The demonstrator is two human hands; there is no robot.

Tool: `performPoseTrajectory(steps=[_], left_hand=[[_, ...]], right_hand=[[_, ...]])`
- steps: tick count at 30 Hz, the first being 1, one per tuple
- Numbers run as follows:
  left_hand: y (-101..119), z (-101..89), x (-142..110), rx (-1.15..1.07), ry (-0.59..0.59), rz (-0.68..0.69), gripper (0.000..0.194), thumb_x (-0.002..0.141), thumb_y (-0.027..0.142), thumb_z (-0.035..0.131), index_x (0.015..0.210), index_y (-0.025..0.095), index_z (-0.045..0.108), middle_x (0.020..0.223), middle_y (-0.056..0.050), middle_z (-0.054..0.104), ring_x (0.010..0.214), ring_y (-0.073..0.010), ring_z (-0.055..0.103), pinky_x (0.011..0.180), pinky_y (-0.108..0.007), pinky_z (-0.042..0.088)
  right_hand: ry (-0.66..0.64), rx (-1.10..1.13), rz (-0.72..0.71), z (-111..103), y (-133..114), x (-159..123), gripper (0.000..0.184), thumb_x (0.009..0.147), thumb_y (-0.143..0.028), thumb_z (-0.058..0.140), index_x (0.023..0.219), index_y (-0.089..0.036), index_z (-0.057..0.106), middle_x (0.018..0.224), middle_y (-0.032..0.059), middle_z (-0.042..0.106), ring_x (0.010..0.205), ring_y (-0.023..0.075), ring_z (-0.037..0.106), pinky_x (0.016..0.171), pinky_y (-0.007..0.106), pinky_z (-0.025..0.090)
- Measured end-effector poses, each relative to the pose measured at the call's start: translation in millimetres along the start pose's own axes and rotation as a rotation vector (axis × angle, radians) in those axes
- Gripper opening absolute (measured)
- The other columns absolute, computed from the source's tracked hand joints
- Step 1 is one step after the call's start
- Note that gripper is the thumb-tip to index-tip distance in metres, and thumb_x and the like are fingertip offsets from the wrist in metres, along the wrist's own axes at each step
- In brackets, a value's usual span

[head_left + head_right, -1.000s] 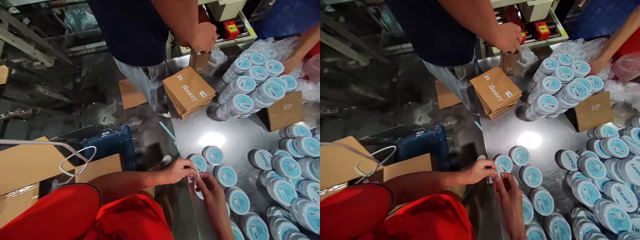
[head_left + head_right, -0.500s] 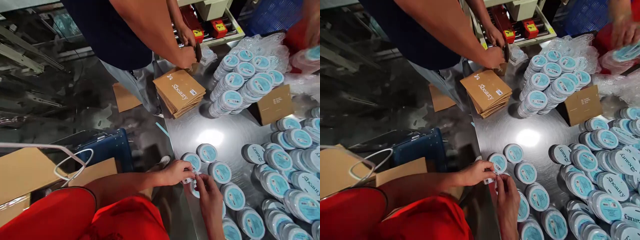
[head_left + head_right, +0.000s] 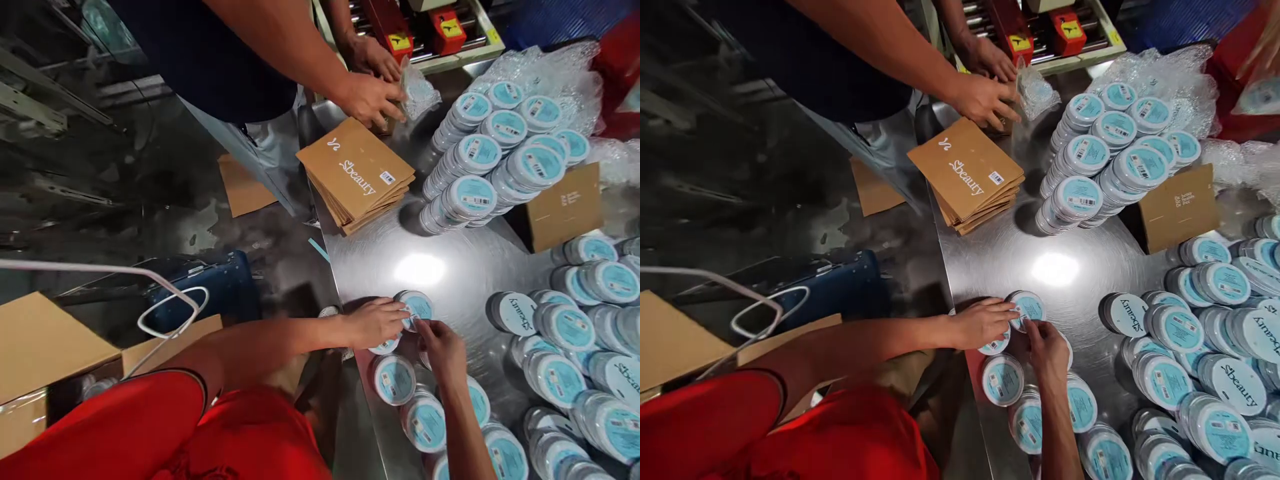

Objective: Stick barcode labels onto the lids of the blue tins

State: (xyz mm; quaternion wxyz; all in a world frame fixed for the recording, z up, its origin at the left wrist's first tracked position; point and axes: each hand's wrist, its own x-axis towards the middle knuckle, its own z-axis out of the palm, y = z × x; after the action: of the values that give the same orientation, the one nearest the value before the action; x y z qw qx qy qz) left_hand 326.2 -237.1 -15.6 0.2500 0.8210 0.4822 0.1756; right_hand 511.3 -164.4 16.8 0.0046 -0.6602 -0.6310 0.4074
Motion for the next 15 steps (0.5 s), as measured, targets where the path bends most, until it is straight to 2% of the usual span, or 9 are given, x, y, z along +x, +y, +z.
performPoseTrajectory(steps=[3,7,12,15], left_hand=[[-1.1,2.4,2.0,-0.006,-0.01,0.001,0.021,0.1,0.021,0.057,0.101,0.011,0.075,0.14,-0.014,0.065,0.139,-0.0303,0.053,0.114,-0.043,0.043],[-0.1,3.7,0.7,-0.02,-0.013,-0.003,0.025,0.102,0.02,0.053,0.104,0.009,0.075,0.143,-0.016,0.063,0.14,-0.0325,0.052,0.118,-0.046,0.039],[2.6,-3.6,0.4,0.019,-0.042,-0.021,0.031,0.106,0.019,0.043,0.108,0.013,0.073,0.149,-0.011,0.059,0.14,-0.0307,0.051,0.116,-0.046,0.038],[6.3,-10.4,2.0,0.036,-0.036,0.014,0.029,0.104,0.016,0.044,0.103,0.016,0.074,0.148,-0.008,0.06,0.138,-0.029,0.052,0.11,-0.043,0.041]], right_hand=[[-0.061,0.026,0.072,-3.0,-4.3,0.1,0.05,0.072,-0.067,0.058,0.074,-0.019,0.071,0.056,0.0059,0.068,0.058,0.0233,0.063,0.063,0.033,0.044],[-0.064,0.01,0.073,-4.9,-6.9,3.5,0.048,0.071,-0.066,0.057,0.071,-0.02,0.069,0.056,0.0063,0.068,0.061,0.0241,0.063,0.064,0.033,0.042],[-0.062,-0.078,0.055,-3.1,-7.3,6.4,0.042,0.075,-0.06,0.055,0.066,-0.021,0.069,0.056,0.0065,0.068,0.062,0.0242,0.064,0.063,0.032,0.04],[-0.061,-0.172,0.046,-1.0,-12.5,6.7,0.04,0.079,-0.056,0.053,0.069,-0.021,0.07,0.059,0.0084,0.07,0.066,0.0258,0.066,0.064,0.033,0.041]])
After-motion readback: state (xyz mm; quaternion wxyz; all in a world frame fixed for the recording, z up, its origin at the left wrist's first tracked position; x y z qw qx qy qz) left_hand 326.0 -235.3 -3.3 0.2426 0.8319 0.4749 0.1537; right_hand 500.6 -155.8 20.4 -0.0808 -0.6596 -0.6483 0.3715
